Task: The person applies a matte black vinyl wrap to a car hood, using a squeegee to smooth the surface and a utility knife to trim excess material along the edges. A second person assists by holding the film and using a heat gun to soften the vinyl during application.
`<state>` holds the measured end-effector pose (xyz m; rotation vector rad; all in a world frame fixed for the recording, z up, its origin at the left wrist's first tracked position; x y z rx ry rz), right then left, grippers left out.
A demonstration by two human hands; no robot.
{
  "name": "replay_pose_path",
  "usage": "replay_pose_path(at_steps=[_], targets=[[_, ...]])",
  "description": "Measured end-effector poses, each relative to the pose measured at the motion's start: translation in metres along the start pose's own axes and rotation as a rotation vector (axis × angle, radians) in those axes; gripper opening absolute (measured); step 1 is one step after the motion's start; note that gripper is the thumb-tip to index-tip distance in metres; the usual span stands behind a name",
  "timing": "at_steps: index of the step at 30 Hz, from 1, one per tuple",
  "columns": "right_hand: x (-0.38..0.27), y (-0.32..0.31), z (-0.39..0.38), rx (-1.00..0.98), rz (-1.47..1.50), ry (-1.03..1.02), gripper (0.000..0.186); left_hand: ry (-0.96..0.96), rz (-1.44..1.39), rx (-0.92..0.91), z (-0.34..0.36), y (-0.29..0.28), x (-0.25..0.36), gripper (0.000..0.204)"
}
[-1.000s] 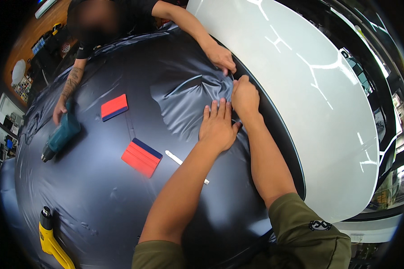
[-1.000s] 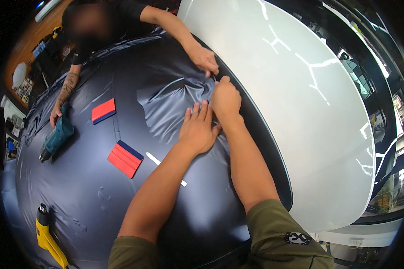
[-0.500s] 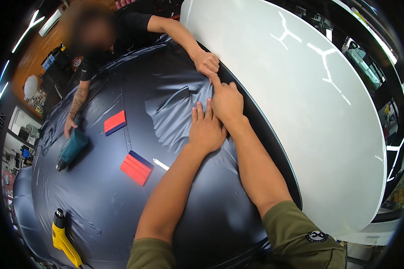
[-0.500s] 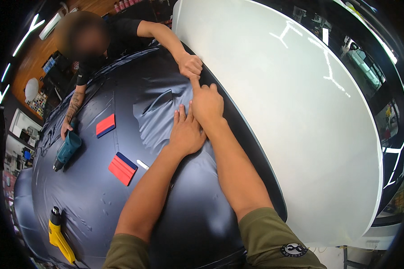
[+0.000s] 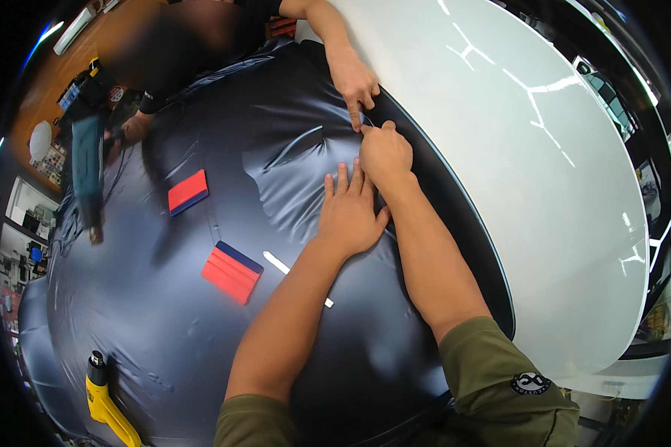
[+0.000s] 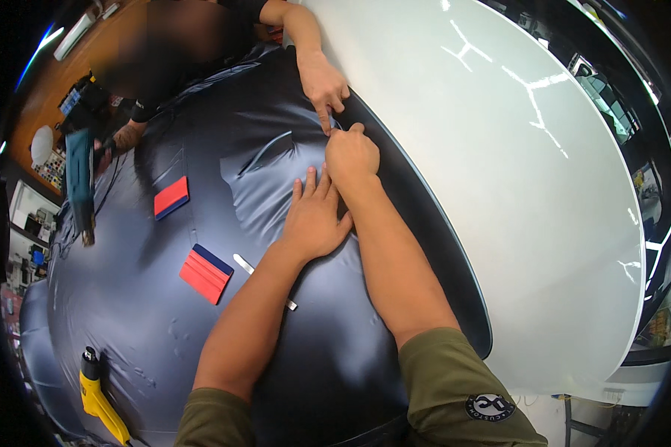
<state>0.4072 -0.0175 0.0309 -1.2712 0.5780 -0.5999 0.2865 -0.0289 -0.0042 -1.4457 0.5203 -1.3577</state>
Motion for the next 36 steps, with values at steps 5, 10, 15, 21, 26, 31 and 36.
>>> replay_pose_path(at_steps=[5, 10, 15, 21, 26, 31, 36], targets=[[0.007, -0.004, -0.004, 0.078, 0.076, 0.039, 0.026, 0.004, -0.004, -0.055, -0.001, -0.003, 0.005, 0.083], [0.008, -0.004, -0.006, 0.123, 0.126, 0.033, 0.03, 0.017, 0.051, -0.055, -0.001, -0.001, 0.006, 0.082], [0.009, -0.007, -0.003, 0.134, 0.218, 0.003, 0.032, 0.027, 0.079, -0.047, 0.0, -0.001, 0.008, 0.082], [0.004, -0.014, 0.004, 0.13, 0.008, -0.179, 0.028, 0.038, 0.026, -0.019, 0.001, 0.003, 0.006, 0.09], [-0.003, -0.01, 0.024, -0.06, -0.374, -0.557, 0.028, 0.056, -0.007, 0.016, 0.003, 0.006, 0.008, 0.088], [-0.013, -0.028, 0.016, -0.056, -0.709, -0.891, 0.023, 0.04, 0.003, 0.007, -0.001, 0.005, 0.004, 0.085], [-0.023, -0.02, -0.012, 0.32, -0.849, -1.27, 0.021, 0.039, -0.044, 0.049, 0.002, 0.004, 0.006, 0.085]])
Point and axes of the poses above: each hand's wrist, its own z-axis towards the middle knuckle, its own y-axis out of the palm, x = y × z, the point moved 7 cm from there along z, towards the middle knuckle, and after that the axes turned 14 degrees about -z, right-handed, at the moved point
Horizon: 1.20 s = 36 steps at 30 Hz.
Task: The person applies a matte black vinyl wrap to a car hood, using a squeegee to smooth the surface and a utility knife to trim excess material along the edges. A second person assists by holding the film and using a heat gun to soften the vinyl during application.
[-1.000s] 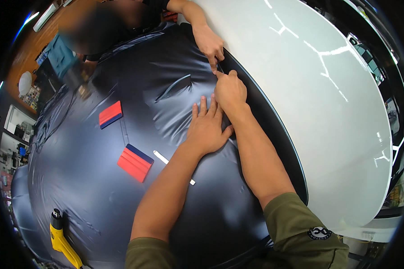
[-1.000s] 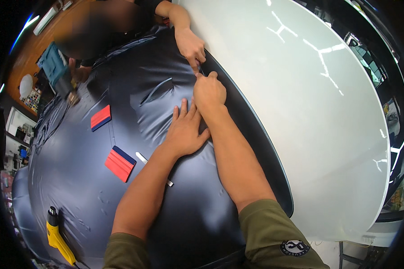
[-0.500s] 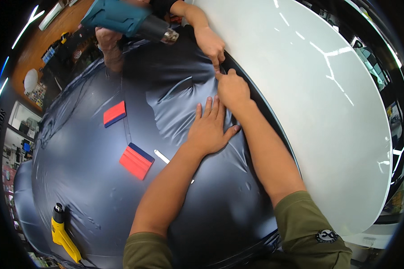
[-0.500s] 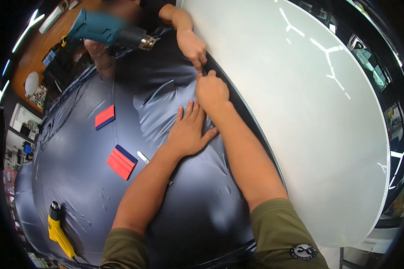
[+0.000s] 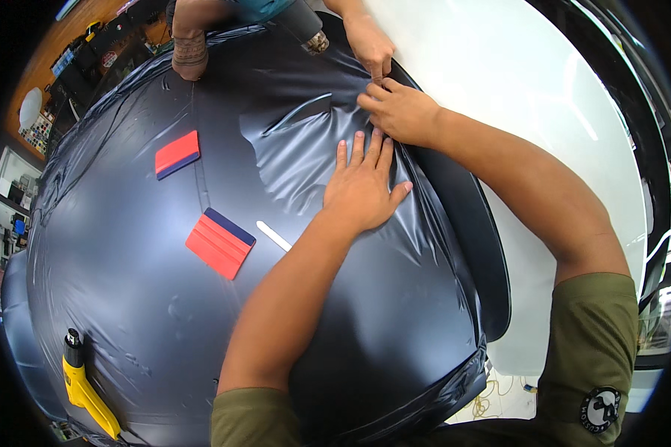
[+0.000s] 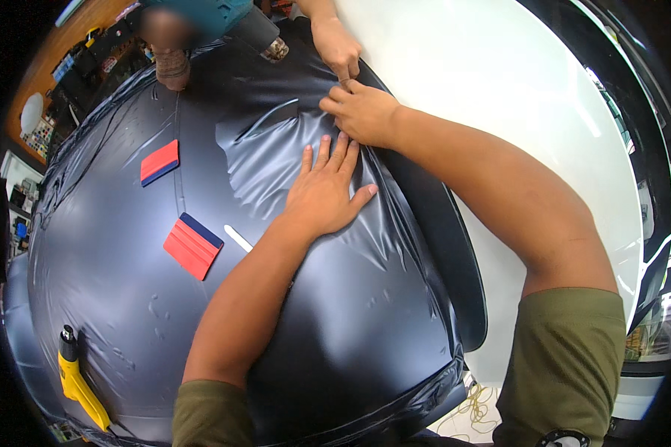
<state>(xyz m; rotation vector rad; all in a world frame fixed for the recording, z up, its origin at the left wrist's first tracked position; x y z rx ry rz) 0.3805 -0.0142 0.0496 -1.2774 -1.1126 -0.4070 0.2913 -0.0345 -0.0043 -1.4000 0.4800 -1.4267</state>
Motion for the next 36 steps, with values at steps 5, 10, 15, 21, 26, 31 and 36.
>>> replay_pose_path(at_steps=[5, 10, 15, 21, 26, 31, 36], targets=[[-0.009, 0.02, -0.008, -0.034, 0.056, 0.025, 0.023, -0.015, -0.003, -0.011, 0.001, 0.002, 0.003, 0.084], [0.006, -0.013, -0.013, -0.048, 0.111, 0.388, 0.032, -0.083, -0.058, -0.02, 0.003, -0.003, -0.006, 0.076], [0.004, -0.009, -0.037, -0.498, 0.616, 0.58, 0.023, -0.119, -0.122, 0.03, 0.008, 0.001, -0.009, 0.062], [-0.018, -0.014, -0.077, -0.662, 0.814, 0.827, 0.016, -0.112, -0.081, 0.055, 0.008, 0.001, -0.009, 0.059], [-0.05, -0.03, -0.102, -0.769, 0.769, 0.801, 0.017, -0.095, -0.032, 0.096, 0.008, 0.002, -0.01, 0.058], [-0.056, -0.044, -0.118, -0.626, 0.769, 1.067, 0.016, -0.052, 0.006, 0.089, 0.007, 0.001, 0.001, 0.056], [-0.065, -0.034, -0.119, -0.345, 0.887, 1.447, 0.018, -0.009, 0.015, 0.055, 0.002, 0.009, 0.006, 0.057]])
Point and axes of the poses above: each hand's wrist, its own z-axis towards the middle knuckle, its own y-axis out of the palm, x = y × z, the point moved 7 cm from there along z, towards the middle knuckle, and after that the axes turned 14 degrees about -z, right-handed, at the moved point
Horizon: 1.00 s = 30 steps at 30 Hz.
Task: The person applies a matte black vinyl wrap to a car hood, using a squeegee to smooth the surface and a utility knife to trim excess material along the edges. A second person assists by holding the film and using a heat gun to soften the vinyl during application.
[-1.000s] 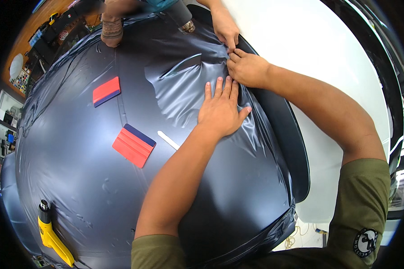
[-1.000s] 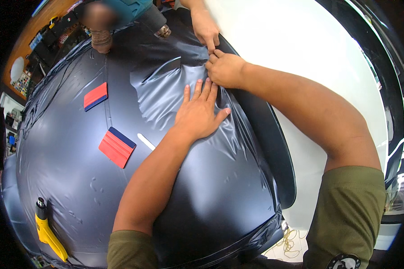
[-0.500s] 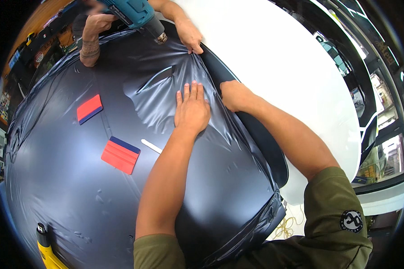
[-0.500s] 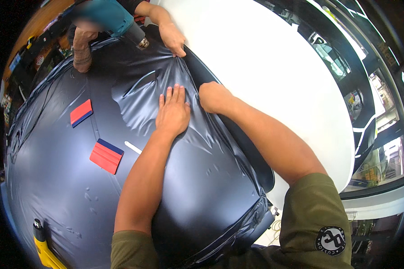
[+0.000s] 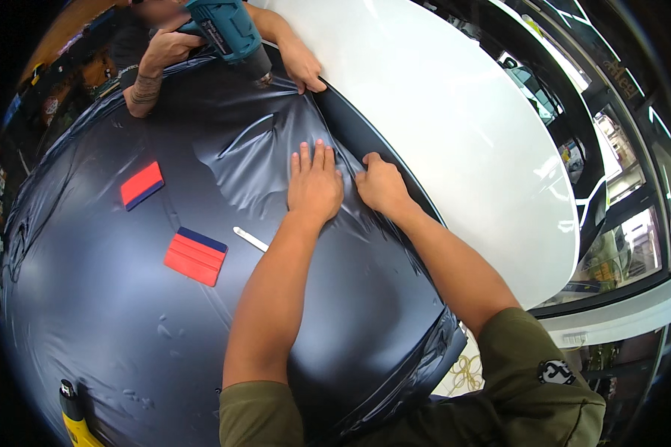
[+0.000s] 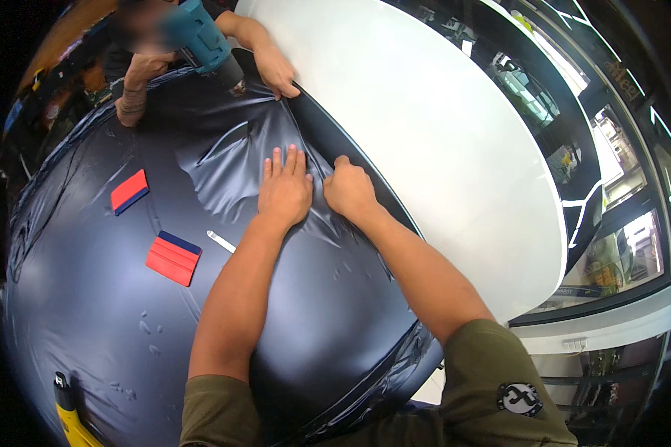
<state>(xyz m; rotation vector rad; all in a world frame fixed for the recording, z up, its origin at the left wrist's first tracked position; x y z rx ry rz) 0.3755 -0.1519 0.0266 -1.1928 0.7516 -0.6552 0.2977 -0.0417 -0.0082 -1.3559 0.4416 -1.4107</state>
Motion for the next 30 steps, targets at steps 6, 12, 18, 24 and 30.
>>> replay_pose_path(at_steps=[6, 12, 18, 24, 30], targets=[[0.002, -0.019, -0.003, 0.275, 0.14, 0.032, 0.017, 0.029, -0.025, -0.015, -0.005, -0.004, -0.001, 0.063], [-0.009, -0.011, 0.014, 0.139, 0.002, -0.032, 0.025, -0.044, -0.021, -0.087, -0.003, 0.004, -0.004, 0.066], [-0.024, 0.007, 0.06, -0.113, -0.019, -0.035, 0.027, -0.076, -0.041, -0.042, 0.003, 0.004, -0.002, 0.064], [-0.017, -0.018, 0.038, 0.397, 0.213, 0.039, 0.021, -0.053, -0.031, -0.06, -0.001, -0.004, -0.005, 0.065], [-0.034, -0.013, 0.071, 0.064, 0.016, -0.021, 0.025, -0.087, -0.041, -0.076, 0.002, 0.002, -0.003, 0.065]])
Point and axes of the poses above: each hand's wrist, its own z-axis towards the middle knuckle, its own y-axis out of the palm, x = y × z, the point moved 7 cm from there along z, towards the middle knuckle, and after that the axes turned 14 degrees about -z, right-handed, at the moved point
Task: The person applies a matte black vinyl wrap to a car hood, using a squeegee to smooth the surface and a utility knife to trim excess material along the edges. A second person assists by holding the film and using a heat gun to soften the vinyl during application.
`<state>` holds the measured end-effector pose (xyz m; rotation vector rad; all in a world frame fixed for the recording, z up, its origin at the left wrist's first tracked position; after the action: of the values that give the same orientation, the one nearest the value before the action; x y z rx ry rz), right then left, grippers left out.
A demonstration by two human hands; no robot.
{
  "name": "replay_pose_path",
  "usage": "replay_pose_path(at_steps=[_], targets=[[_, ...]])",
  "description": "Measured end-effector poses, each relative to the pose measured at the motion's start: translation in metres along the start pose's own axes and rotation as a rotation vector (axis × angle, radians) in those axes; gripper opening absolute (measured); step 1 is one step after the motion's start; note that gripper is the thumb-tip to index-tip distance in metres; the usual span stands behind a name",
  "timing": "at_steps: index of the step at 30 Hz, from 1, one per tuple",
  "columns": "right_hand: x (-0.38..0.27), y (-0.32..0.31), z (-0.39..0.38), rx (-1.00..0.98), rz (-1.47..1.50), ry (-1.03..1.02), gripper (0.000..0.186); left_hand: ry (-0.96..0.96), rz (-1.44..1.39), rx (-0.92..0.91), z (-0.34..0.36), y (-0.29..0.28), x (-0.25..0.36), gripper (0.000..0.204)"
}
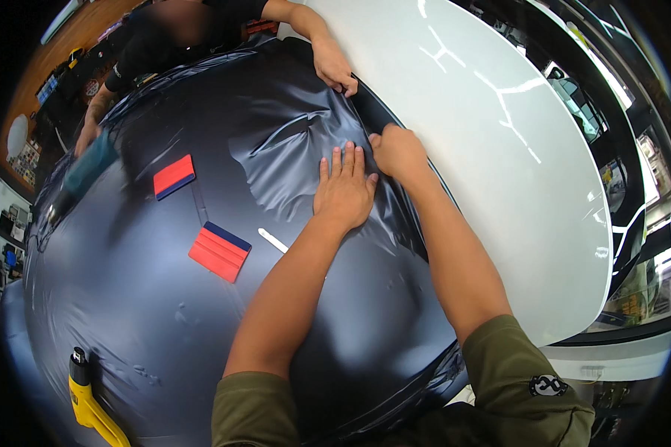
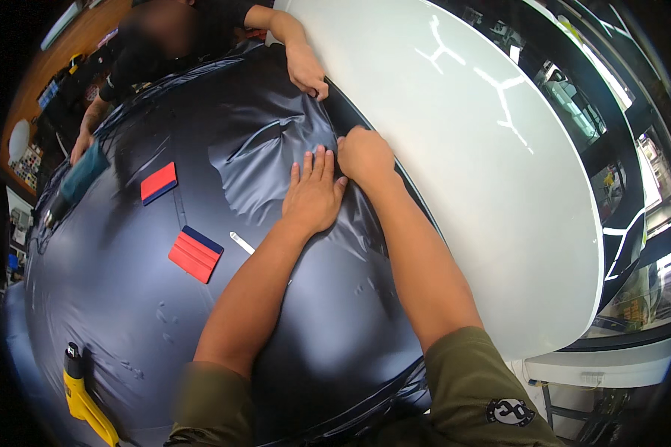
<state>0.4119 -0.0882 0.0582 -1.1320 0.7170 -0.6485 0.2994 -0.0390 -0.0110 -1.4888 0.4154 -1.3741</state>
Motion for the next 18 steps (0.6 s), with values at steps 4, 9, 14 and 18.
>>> replay_pose_path(at_steps=[4, 9, 14, 18], targets=[[-0.002, 0.011, 0.02, -0.084, -0.041, -0.034, 0.024, 0.004, 0.005, 0.03, 0.002, 0.0, 0.003, 0.065], [0.0, -0.002, 0.001, 0.252, 0.149, 0.074, 0.021, 0.04, 0.009, 0.038, -0.007, -0.01, 0.001, 0.066], [-0.004, 0.004, 0.015, 0.128, 0.063, -0.01, 0.024, 0.039, -0.004, 0.003, -0.001, -0.007, 0.002, 0.066], [-0.018, 0.004, 0.036, -0.134, -0.008, -0.135, 0.025, 0.081, 0.028, 0.013, 0.006, 0.001, 0.012, 0.067]])
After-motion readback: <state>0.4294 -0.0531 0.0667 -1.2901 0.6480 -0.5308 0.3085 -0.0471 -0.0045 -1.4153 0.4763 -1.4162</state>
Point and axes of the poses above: each hand's wrist, its own z-axis towards the middle knuckle, its own y-axis out of the palm, x = y × z, the point moved 7 cm from there along z, towards the middle knuckle, and after that the axes turned 14 degrees about -z, right-handed, at the moved point
